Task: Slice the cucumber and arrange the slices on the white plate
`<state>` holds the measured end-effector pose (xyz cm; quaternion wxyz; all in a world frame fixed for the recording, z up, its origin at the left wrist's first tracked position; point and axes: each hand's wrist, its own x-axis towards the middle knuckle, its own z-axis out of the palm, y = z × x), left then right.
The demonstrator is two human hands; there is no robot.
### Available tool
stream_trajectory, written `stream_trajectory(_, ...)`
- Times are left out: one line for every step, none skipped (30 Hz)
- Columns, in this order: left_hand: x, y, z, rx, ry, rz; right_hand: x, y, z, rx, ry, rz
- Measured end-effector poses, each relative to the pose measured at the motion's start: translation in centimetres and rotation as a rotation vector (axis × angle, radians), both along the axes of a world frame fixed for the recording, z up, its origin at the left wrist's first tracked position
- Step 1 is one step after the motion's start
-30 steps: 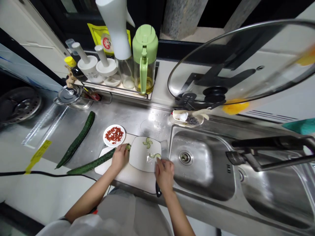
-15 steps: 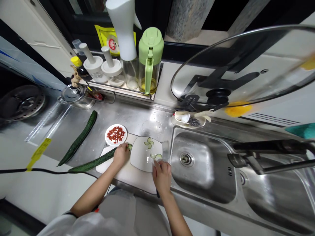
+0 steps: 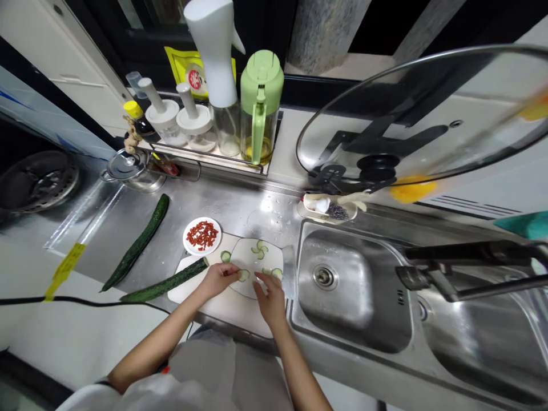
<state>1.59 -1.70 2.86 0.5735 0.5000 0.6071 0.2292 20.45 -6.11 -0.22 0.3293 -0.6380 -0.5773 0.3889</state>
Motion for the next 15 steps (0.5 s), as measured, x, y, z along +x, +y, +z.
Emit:
stream_trajectory(0.4, -0.2, 0.0, -0.038, -0.042, -0.031, -0.2, 0.2, 0.4, -0.057, 0.063, -0.013)
stream_trajectory(0.8, -0.3, 0.0, -0.065, -0.071, -0.053, -0.3, 0.4, 0.7, -0.099, 0.107, -0.025)
stream_trajectory(1.1, -0.5, 0.0, -0.081, -0.091, -0.064, -0.4, 0.5, 1.0, -0.124, 0.132, -0.037)
stream_trajectory(1.4, -0.6, 0.0, -0.099, -0.107, -0.066, -0.3, 0.5, 1.2, -0.134, 0.141, -0.046)
stream_trajectory(1.6, -0.7, 0.0, -0.130, -0.127, -0.063, -0.2, 0.5, 1.4, -0.136, 0.141, -0.051)
stream_trajectory(1.7, -0.8, 0.0, -0.183, -0.158, -0.056, -0.1, 0.4, 1.5, -0.132, 0.138, -0.053)
stream_trajectory(1.8, -0.8, 0.0, -0.260, -0.202, -0.044, 0.1, 0.2, 1.5, -0.127, 0.137, -0.053)
stream_trajectory(1.9, -0.9, 0.0, -0.356, -0.261, -0.027, 0.2, 0.1, 1.6, -0.121, 0.139, -0.053)
stream_trajectory(2.0, -0.9, 0.0, -0.455, -0.331, -0.003, 0.4, -0.1, 1.6, -0.115, 0.143, -0.053)
stream_trajectory(2.0, -0.9, -0.1, -0.542, -0.401, 0.023, 0.5, -0.3, 1.6, -0.109, 0.148, -0.051)
stream_trajectory(2.1, -0.8, -0.2, -0.610, -0.461, 0.052, 0.6, -0.5, 1.6, -0.103, 0.151, -0.048)
stream_trajectory(2.1, -0.8, -0.3, -0.659, -0.505, 0.081, 0.7, -0.6, 1.7, -0.098, 0.153, -0.043)
stream_trajectory(2.2, -0.8, -0.5, -0.691, -0.532, 0.106, 0.8, -0.8, 1.7, -0.093, 0.154, -0.035)
stream_trajectory(2.4, -0.7, -0.7, -0.711, -0.545, 0.128, 0.8, -0.9, 1.8, -0.090, 0.154, -0.028)
stream_trajectory(2.5, -0.7, -1.0, -0.721, -0.550, 0.146, 0.8, -1.1, 1.8, -0.090, 0.155, -0.023)
